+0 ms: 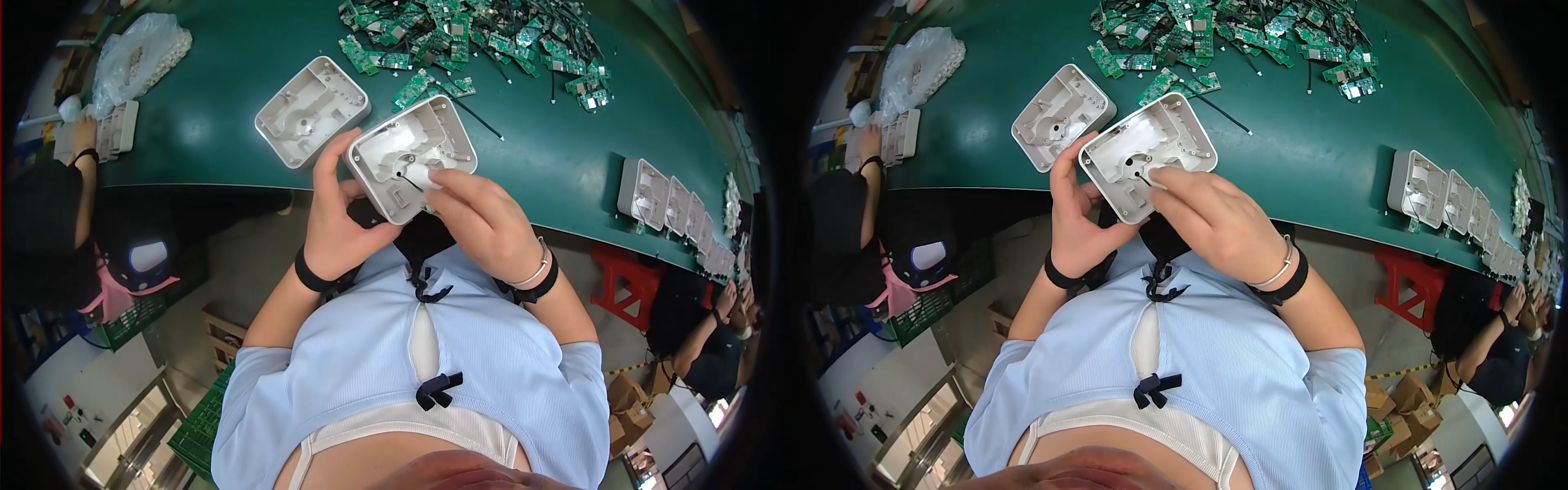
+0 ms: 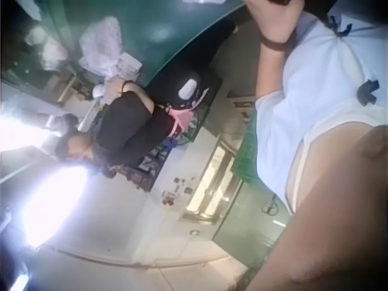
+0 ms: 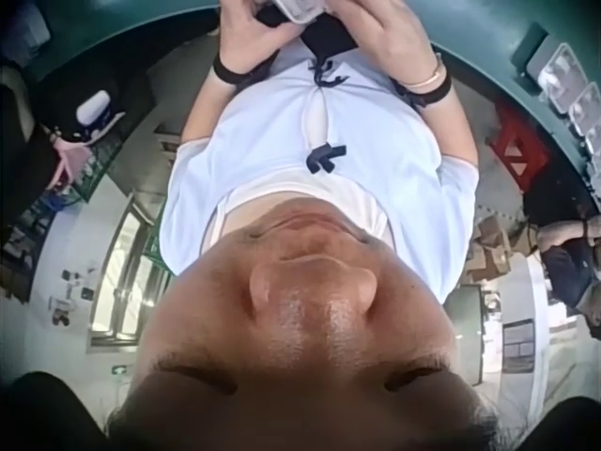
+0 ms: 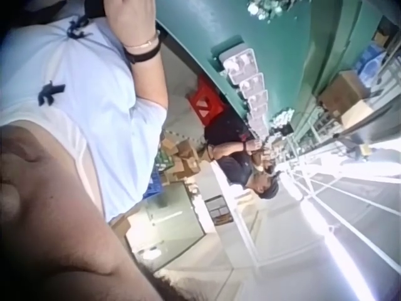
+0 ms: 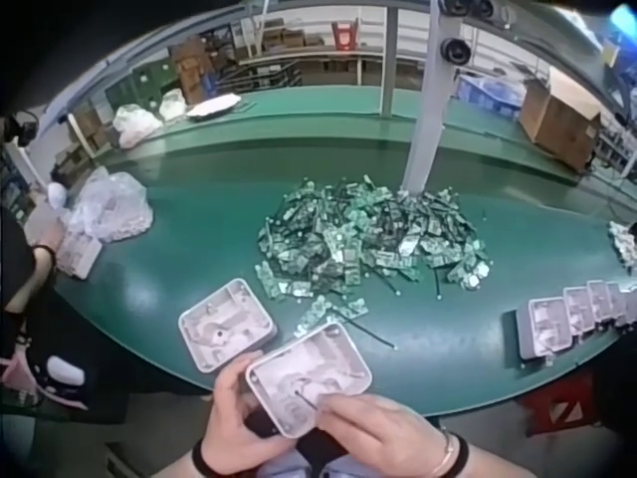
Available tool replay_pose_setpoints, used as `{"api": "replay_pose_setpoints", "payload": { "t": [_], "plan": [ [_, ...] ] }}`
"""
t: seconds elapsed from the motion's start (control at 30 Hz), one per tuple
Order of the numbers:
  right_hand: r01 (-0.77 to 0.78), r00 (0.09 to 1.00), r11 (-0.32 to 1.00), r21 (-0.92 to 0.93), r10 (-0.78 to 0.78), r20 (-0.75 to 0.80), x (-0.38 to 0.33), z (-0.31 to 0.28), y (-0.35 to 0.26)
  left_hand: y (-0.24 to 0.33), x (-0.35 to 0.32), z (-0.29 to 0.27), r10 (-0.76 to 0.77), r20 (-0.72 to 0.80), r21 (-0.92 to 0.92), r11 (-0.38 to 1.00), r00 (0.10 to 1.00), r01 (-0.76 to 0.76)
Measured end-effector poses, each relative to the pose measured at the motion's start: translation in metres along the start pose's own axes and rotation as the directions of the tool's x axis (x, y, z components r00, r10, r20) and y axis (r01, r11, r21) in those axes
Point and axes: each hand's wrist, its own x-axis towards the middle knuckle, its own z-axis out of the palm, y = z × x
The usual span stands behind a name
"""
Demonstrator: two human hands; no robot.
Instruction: The person assembles electronic devices by picking up a plastic housing, connecting a wire to a circuit board, and inserting the board into the housing. After pressing the components into place, the person sets the completed housing aside and repeats the process.
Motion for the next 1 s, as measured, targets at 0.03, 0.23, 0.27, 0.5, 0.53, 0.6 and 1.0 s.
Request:
{"api": "replay_pose_setpoints", "payload": {
  "t": [0.03, 0.23, 0.27, 0.5, 0.53, 0.6, 1.0],
  "plan": [
    [-0.062, 0.997, 0.998, 0.020, 0.063, -0.044, -0.003, 0.002, 0.000, 0.002, 0.001, 0.000, -0.027, 0.004, 0.006, 1.000, 1.000, 0.027],
    [0.021, 0.998, 1.000, -0.008, -0.020, 0.052, -0.006, -0.003, 0.000, 0.002, 0.005, 0.003, -0.139, -0.006, -0.135, 0.981, 0.990, 0.137],
    [-0.002, 0.998, 0.999, 0.039, 0.000, 0.065, -0.005, -0.002, 0.000, 0.001, 0.006, 0.002, -0.142, -0.006, -0.138, 0.981, 0.990, 0.140],
    [-0.277, 0.961, 0.929, 0.247, 0.271, 0.058, -0.002, 0.007, 0.008, -0.005, 0.009, 0.003, -0.092, 0.011, -0.106, 0.990, 0.996, 0.093],
    [-0.387, 0.921, 0.874, 0.293, 0.382, 0.074, 0.001, 0.007, 0.003, -0.008, 0.007, 0.003, -0.081, 0.009, -0.091, 0.993, 0.997, 0.081],
    [-0.496, 0.863, 0.810, 0.313, 0.498, 0.078, 0.006, 0.008, 0.002, -0.010, 0.006, 0.004, -0.054, 0.023, -0.099, 0.994, 0.998, 0.056],
    [-0.068, 0.996, 0.958, -0.278, 0.082, 0.039, -0.042, -0.042, 0.003, -0.004, 0.038, 0.044, -0.014, 0.335, -0.309, 0.943, 0.942, 0.124]
  ]
}}
